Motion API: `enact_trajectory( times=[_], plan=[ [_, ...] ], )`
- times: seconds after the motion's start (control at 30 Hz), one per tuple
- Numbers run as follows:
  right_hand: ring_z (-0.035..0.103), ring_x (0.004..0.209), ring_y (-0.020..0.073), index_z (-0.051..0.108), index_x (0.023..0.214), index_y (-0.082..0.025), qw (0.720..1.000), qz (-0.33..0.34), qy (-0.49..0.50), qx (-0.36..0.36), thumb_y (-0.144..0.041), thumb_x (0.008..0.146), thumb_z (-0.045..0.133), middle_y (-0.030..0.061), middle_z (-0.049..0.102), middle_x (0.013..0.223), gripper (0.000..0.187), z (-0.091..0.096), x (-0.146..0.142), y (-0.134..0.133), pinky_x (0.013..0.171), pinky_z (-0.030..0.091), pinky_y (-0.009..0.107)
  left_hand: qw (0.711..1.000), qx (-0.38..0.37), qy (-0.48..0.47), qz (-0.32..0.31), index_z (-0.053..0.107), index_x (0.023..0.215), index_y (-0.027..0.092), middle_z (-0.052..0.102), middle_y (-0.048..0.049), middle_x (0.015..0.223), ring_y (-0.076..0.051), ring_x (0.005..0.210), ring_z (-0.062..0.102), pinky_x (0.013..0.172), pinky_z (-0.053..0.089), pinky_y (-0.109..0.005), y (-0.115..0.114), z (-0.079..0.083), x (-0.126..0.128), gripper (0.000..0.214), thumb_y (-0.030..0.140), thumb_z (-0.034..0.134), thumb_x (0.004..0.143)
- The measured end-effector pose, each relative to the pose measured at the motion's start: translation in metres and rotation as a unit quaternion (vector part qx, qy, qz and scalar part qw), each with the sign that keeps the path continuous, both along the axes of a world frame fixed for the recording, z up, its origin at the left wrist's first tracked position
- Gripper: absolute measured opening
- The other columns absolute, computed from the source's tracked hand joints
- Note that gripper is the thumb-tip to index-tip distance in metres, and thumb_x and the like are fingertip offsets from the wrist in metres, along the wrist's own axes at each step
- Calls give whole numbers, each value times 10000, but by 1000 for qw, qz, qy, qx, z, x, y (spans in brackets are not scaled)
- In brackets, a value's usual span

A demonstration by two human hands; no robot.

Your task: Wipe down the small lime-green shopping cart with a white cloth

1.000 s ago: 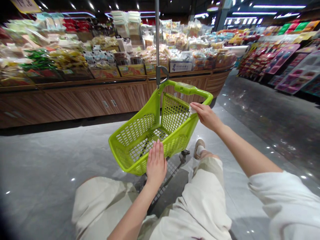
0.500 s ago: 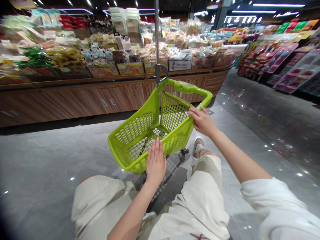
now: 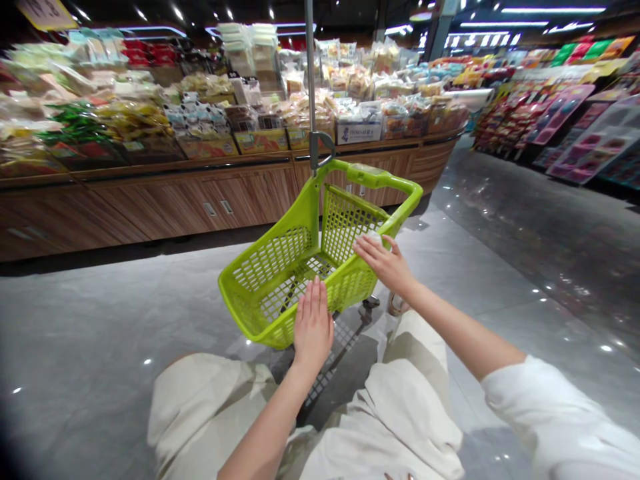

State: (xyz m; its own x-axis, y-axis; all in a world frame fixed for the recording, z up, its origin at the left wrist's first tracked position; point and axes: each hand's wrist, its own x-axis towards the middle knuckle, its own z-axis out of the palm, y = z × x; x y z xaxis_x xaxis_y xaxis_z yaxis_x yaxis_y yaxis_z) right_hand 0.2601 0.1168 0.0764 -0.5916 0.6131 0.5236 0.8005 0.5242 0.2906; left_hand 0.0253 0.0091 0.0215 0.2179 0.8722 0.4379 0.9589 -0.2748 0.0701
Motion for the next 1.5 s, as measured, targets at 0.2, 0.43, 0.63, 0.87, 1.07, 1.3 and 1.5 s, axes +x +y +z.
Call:
enact_trajectory(
  times=[0.2,0.43,0.63,0.87,1.07,1.3,1.5],
  plan=[
    [408,1404,237,430,1447,-309,998,-5,63,-24,-86,954,354,33,515,1463,547,33,63,38,1163,217,534,1000,5,-9,0,74,1546,62,126,-123,1637,-242,1515,99,1227,213,-402,0,-3,1,794,178,481,874],
    [488,1341,198,480,1407,-276,963,33,263,-53,-144,953,319,53,497,1477,499,43,41,42,1120,383,438,1000,7,-18,-1,17,1548,79,143,-135,1631,-250,1510,132,1221,231,-416,1,-1,2,835,170,484,861],
    [457,1365,264,505,1375,-262,990,-47,128,-36,-152,924,393,96,527,1448,477,35,52,45,1177,79,606,1000,1,-11,1,23,1546,78,137,-134,1632,-245,1512,128,1217,246,-420,0,0,3,853,171,503,847],
    [493,1340,238,455,1420,-245,993,-39,109,-2,-78,932,340,102,543,1432,529,26,56,41,1205,108,553,1000,-2,-14,1,66,1547,70,118,-126,1637,-245,1517,81,1233,199,-421,-1,0,3,829,167,504,850],
    [489,1344,225,461,1413,-277,994,16,106,-15,-89,956,355,76,573,1404,506,-20,-39,-11,1213,16,567,1000,-11,-8,11,97,1542,50,124,-143,1634,-257,1515,94,1228,213,-430,-2,1,4,800,181,501,864],
    [448,1376,219,493,1379,-307,998,55,22,-21,-90,953,384,19,618,1357,490,3,-13,-5,1203,22,580,1000,-9,-12,1,49,1547,70,124,-137,1633,-253,1513,106,1225,226,-428,-1,2,1,832,170,503,856],
    [448,1372,295,572,1306,-254,992,-71,106,23,-87,922,406,91,639,1320,450,23,30,31,1164,44,679,1000,-3,-29,-2,32,1545,72,122,-134,1631,-248,1514,98,1223,235,-426,-2,0,6,826,158,487,861]
  ],
)
